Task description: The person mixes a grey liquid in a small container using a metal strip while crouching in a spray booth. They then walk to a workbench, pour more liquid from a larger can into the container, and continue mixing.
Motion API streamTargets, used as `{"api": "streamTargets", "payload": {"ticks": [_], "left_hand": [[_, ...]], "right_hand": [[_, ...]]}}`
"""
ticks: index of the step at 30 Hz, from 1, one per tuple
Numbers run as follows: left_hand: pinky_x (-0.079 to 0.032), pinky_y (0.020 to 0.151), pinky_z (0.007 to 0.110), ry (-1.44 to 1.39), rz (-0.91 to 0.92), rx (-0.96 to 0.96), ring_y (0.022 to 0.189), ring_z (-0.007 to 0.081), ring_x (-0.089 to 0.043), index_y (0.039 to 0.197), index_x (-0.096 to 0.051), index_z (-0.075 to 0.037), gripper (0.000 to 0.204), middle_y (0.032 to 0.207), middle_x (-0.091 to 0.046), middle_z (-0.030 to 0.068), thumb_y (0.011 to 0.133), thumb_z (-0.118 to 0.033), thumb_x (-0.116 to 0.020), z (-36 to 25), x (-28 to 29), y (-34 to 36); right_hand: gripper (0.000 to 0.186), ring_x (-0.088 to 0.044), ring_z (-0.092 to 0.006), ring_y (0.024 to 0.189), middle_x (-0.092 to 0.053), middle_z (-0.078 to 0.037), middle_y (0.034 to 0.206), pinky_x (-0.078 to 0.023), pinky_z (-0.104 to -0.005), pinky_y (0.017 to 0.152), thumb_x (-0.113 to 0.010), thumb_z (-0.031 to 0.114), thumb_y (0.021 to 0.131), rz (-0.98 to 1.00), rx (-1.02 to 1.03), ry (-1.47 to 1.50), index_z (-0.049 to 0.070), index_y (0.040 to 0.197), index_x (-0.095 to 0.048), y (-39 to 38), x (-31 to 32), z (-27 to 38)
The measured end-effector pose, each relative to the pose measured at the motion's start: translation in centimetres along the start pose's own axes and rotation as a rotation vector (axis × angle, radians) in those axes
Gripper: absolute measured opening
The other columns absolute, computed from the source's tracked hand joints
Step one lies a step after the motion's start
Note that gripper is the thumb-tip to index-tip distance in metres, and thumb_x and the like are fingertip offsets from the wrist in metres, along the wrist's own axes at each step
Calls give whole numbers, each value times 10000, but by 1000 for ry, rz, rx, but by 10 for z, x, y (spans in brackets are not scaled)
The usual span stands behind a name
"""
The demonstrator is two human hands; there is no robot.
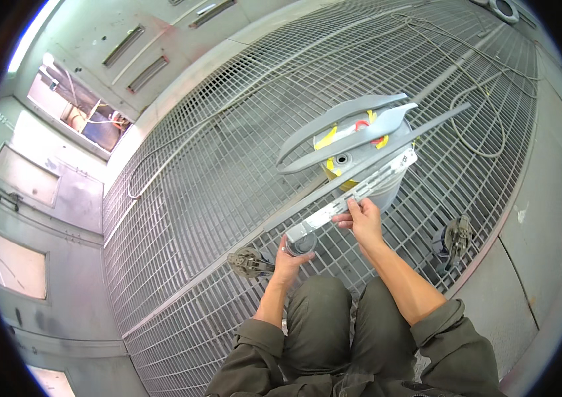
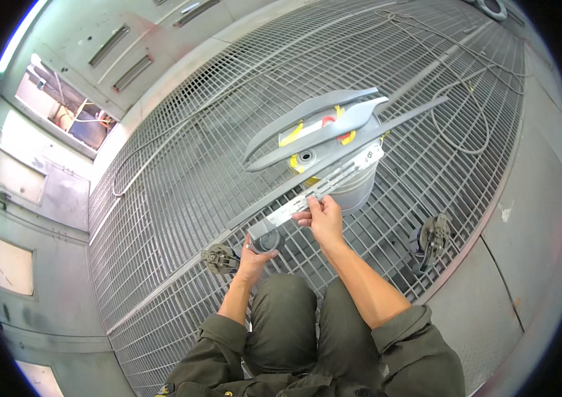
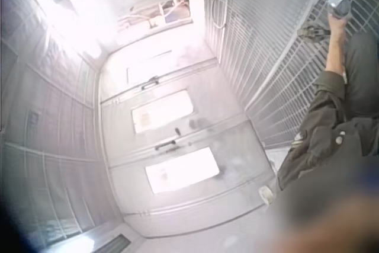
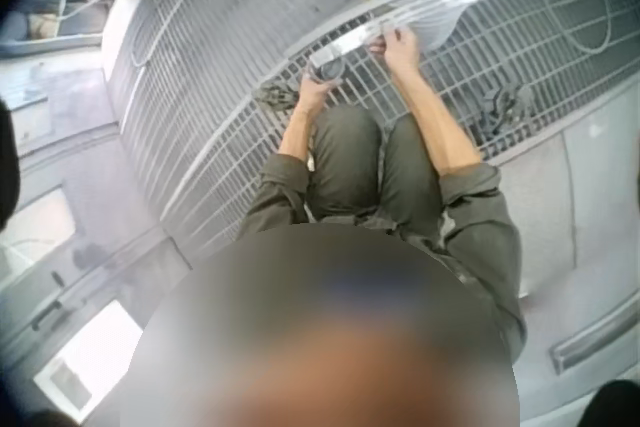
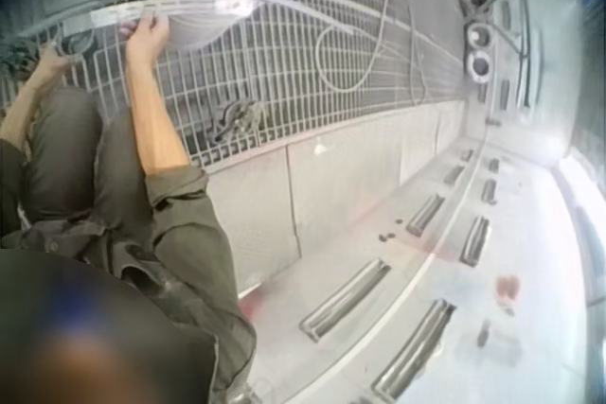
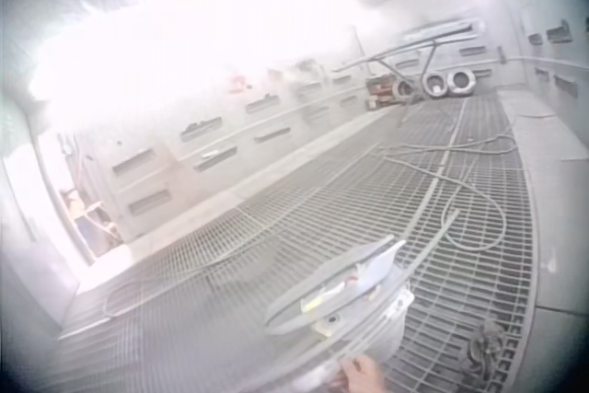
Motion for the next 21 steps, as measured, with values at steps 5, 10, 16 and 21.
{"api": "streamTargets", "payload": {"ticks": [5, 10, 16, 21], "left_hand": [[-433, 1063, 348, 7, 31, -47, 1265, 179, -515, 1444, -444, -76, 916, 1357, -544, 26, 631, 120, -818, -12, -20, -9], [-478, 1022, 334, 145, 85, -110, 1233, 171, -543, 1415, -473, -63, 886, 1321, -577, 40, 626, 68, -854, -32, -51, -19], [-488, 1022, 381, 387, 63, -200, 1174, 231, -584, 1356, -507, -52, 908, 1262, -587, 76, 535, -11, -894, -58, -63, -48], [-490, 1027, 394, -28, 87, -185, 1259, 284, -546, 1377, -464, -50, 1016, 1410, -524, 174, 488, -76, -954, -63, -51, -70]], "right_hand": [[193, -729, -182, 686, -657, -82, 810, -541, -263, 522, -519, 158, 1045, 66, 131, -137, -16, 967, -549, -8, 12, 21], [104, -704, -175, 651, -647, -98, 789, -535, -318, 559, -581, 104, 996, 240, 452, -538, 1, 988, -588, -40, 2, 57], [278, -680, -334, 882, -664, -171, 1012, -552, -396, 758, -681, 171, 920, 321, 629, -744, 27, 1149, -615, -67, -19, 83], [271, -680, -114, 796, -702, -82, 1063, -554, -278, 713, -680, 76, 933, 153, 544, -524, 16, 1194, -637, -84, 60, 78]]}}
Point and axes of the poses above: each hand's wrist, its own y-axis towards the middle knuckle, its own x-axis out of the back of the hand, z = x × y, the point moved 3 cm from there along y, towards the middle knuckle
